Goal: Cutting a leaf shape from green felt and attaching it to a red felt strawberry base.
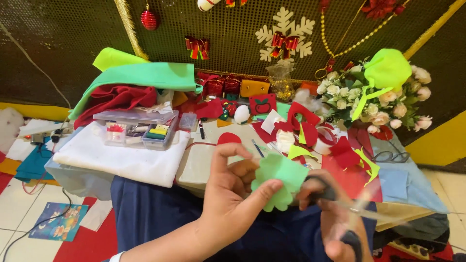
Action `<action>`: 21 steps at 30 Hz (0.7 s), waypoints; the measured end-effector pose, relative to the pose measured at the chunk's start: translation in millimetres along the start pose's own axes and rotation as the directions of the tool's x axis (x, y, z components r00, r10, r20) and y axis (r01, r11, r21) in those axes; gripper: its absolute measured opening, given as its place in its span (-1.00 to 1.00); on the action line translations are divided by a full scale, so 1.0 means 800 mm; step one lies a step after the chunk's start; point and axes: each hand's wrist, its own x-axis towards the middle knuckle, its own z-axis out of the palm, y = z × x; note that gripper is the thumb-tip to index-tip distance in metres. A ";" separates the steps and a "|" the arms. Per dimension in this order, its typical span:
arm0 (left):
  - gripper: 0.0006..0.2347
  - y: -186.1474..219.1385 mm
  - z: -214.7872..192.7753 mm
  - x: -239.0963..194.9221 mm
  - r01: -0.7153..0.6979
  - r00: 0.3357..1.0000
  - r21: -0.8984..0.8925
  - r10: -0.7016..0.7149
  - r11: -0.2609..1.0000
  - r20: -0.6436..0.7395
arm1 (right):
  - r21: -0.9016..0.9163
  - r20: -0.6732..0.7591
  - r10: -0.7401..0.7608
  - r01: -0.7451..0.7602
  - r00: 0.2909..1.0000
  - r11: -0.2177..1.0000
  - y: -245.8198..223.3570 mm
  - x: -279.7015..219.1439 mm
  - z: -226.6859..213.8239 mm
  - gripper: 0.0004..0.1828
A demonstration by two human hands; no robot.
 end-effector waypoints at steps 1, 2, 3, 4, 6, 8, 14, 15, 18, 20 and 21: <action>-0.62 -0.001 0.001 -0.002 -0.102 0.995 -0.032 0.102 0.994 -0.017 | 0.037 0.020 0.090 -0.091 0.996 0.995 -0.008 -0.002 0.003 0.00; -0.62 0.006 0.001 -0.003 -0.105 0.994 -0.033 0.105 0.994 -0.018 | 0.035 0.022 0.088 -0.089 0.996 0.995 -0.004 0.000 0.001 0.00; -0.78 0.012 0.002 -0.003 -0.212 0.976 0.160 0.217 0.964 -0.016 | -0.094 0.077 0.139 -0.132 0.987 0.987 0.001 0.003 -0.001 -0.21; -0.91 0.019 0.002 -0.004 -0.306 0.946 0.346 0.324 0.887 0.005 | -0.223 0.125 0.196 -0.165 0.972 0.961 0.006 0.006 -0.004 -0.36; -0.95 0.028 0.003 -0.008 -0.294 0.951 0.404 0.305 0.866 0.039 | -0.105 0.138 0.135 -0.121 0.981 0.987 0.041 -0.025 -0.005 -0.43; -0.89 0.031 0.005 -0.012 -0.283 0.957 0.461 0.283 0.841 0.071 | 0.016 0.144 0.074 -0.077 0.987 0.997 0.055 -0.042 -0.004 -0.26; -0.81 0.041 0.010 -0.014 -0.395 0.911 0.563 0.391 0.726 0.134 | -0.108 0.071 0.164 -0.156 0.984 0.982 0.020 -0.022 0.022 -0.52; -0.82 0.041 0.010 -0.014 -0.408 0.903 0.559 0.407 0.722 0.133 | -0.136 0.085 0.170 -0.158 0.982 0.978 0.013 -0.016 0.025 -0.48; -0.82 0.040 0.010 -0.014 -0.430 0.891 0.562 0.432 0.707 0.137 | -0.196 0.113 0.160 -0.136 0.981 0.971 0.005 -0.006 0.029 -0.41; -0.82 0.040 0.010 -0.014 -0.437 0.887 0.569 0.439 0.697 0.143 | -0.225 0.128 0.145 -0.114 0.981 0.968 0.007 -0.006 0.027 -0.38; -0.82 0.040 0.010 -0.014 -0.455 0.880 0.554 0.447 0.698 0.159 | -0.210 0.105 0.175 -0.150 0.979 0.966 0.009 -0.009 0.024 -0.39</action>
